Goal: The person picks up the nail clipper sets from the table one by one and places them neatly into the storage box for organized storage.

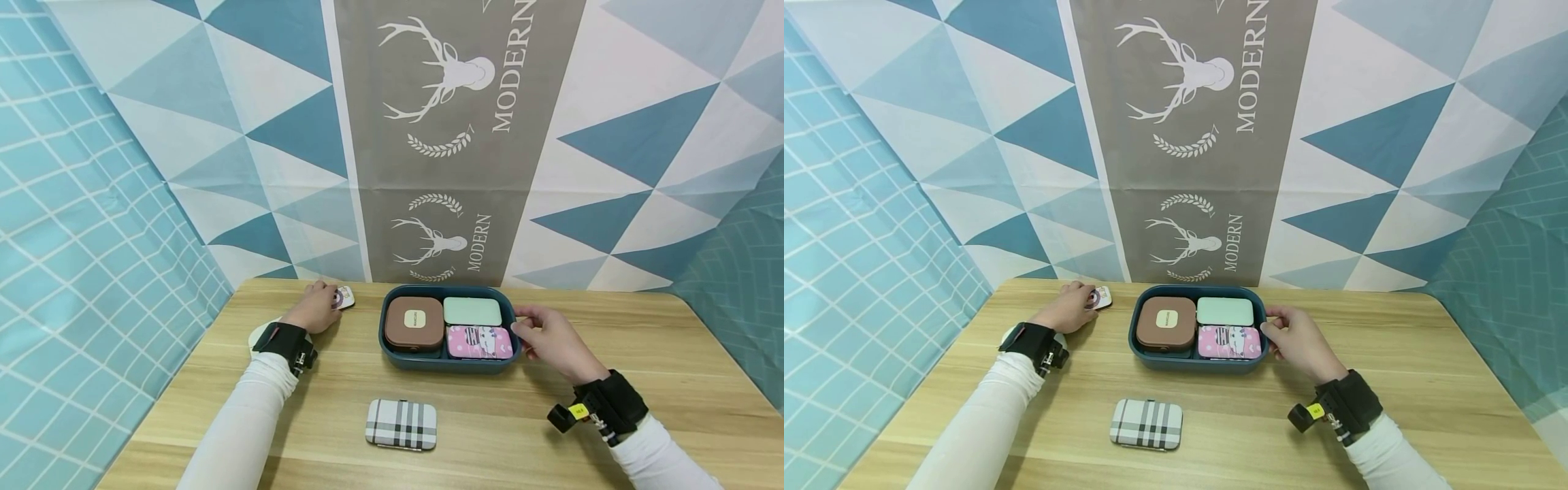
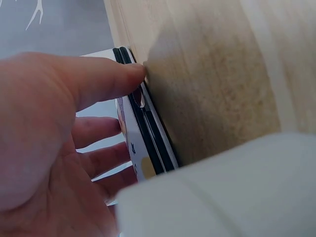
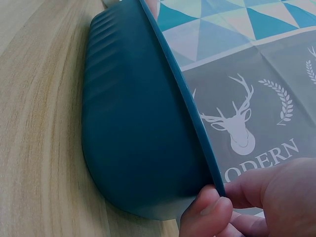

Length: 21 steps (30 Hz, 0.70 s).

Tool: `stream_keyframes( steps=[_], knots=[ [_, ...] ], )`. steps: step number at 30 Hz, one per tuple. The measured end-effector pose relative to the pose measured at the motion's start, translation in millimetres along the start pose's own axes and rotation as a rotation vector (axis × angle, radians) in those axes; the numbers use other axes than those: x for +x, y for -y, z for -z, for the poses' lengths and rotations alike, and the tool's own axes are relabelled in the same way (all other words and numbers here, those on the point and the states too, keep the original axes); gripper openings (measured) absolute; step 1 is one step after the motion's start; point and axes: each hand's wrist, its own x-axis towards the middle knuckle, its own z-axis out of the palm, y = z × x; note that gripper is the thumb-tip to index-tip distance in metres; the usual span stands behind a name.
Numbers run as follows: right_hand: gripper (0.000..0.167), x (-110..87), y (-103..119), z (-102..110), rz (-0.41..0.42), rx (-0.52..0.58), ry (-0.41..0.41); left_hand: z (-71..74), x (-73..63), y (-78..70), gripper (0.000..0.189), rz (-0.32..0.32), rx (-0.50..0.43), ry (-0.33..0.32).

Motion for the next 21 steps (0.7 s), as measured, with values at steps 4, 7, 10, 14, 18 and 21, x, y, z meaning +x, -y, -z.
stream_keyframes(
  steps=[4, 7, 10, 14, 18, 21],
  knots=[
    [0.049, 0.0, 0.0, 0.1, -0.001, 0.001, 0.003, 0.0, -0.3, 0.5, 0.063, 0.004, 0.005, -0.002],
    [0.049, 0.1, 0.2, 0.3, -0.001, 0.002, 0.004, -0.3, -0.6, 0.6, 0.063, 0.011, 0.001, 0.002],
    [0.049, 0.2, 0.5, 0.4, -0.002, 0.005, 0.004, -0.5, -0.7, 0.5, 0.064, 0.024, -0.006, 0.012],
    [0.049, 0.1, 1.0, 0.3, -0.005, 0.007, 0.003, -0.2, -0.9, -0.1, 0.064, 0.048, -0.02, 0.023],
    [0.049, -0.2, 1.3, 0.1, -0.006, 0.007, 0.002, 0.6, -1.5, -1.2, 0.063, 0.064, -0.029, 0.023],
    [0.049, -0.2, 1.3, -0.1, -0.005, 0.004, 0.002, 1.1, -2.2, -2.0, 0.063, 0.068, -0.033, 0.023]
  ],
)
